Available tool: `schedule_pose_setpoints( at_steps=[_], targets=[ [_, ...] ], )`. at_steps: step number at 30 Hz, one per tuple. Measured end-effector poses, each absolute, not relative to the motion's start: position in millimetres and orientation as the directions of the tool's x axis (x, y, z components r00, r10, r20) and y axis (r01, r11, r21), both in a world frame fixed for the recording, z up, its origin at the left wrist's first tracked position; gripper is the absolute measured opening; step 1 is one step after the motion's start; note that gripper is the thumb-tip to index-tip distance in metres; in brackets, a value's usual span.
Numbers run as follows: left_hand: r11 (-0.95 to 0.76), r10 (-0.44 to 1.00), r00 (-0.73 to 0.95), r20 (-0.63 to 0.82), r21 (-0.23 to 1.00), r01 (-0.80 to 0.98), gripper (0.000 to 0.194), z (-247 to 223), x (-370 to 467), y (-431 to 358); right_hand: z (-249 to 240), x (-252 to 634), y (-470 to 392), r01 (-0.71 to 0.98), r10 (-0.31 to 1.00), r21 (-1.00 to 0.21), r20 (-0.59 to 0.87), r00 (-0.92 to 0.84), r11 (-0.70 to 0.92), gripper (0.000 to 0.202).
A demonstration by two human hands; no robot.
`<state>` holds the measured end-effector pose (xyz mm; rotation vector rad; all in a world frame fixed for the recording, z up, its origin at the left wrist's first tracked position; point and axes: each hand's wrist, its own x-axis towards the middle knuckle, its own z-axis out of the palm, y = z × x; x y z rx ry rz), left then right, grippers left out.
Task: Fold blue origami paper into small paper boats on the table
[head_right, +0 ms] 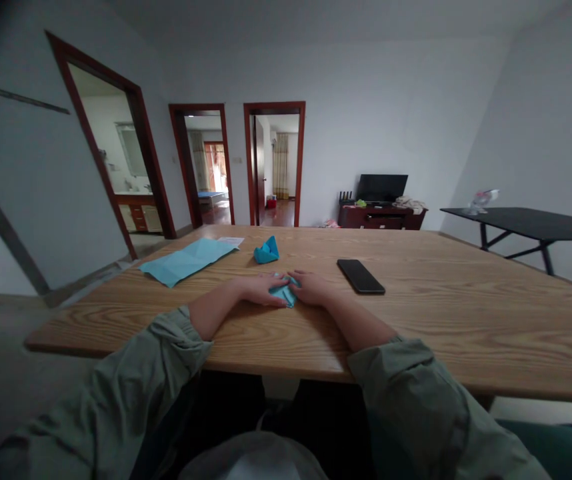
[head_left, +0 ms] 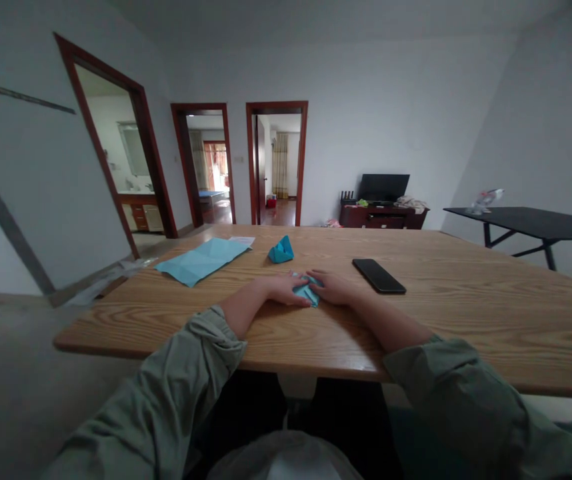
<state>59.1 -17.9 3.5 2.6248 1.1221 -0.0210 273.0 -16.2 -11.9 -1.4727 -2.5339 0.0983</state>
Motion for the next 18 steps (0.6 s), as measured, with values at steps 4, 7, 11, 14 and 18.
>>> schedule_pose_setpoints(
  at_steps=[4,7,11,14,18],
  targets=[
    [-0.657,0.69,0.701,-0.181,0.251,0.711,0.104,4.1,59.5,-23.5,-20.5,266.7,-20.7,0.846,0.848,-0.064,-0.01,-0.53,0.529,0.058],
    [-0.648,0.707,0.699,-0.107,0.298,0.701,0.099,1.4,56.6,-26.5,-23.9,267.7,-25.9,0.831,0.834,-0.073,0.03,-0.55,0.551,0.058],
    [-0.62,0.738,0.675,0.017,0.414,0.667,0.09,1.6,48.9,-25.4,-16.4,270.6,-34.4,0.816,0.852,-0.249,0.109,-0.512,0.522,0.06],
    [-0.629,0.735,0.676,0.058,0.431,0.647,0.071,4.6,42.3,-21.1,-6.3,271.4,-38.6,0.788,0.841,-0.296,0.148,-0.521,0.54,0.049],
    [-0.699,0.705,0.687,0.176,0.339,0.63,0.039,4.5,38.2,-13.3,1.1,274.1,-39.7,0.79,0.84,-0.286,0.19,-0.508,0.542,0.037]
  ],
)
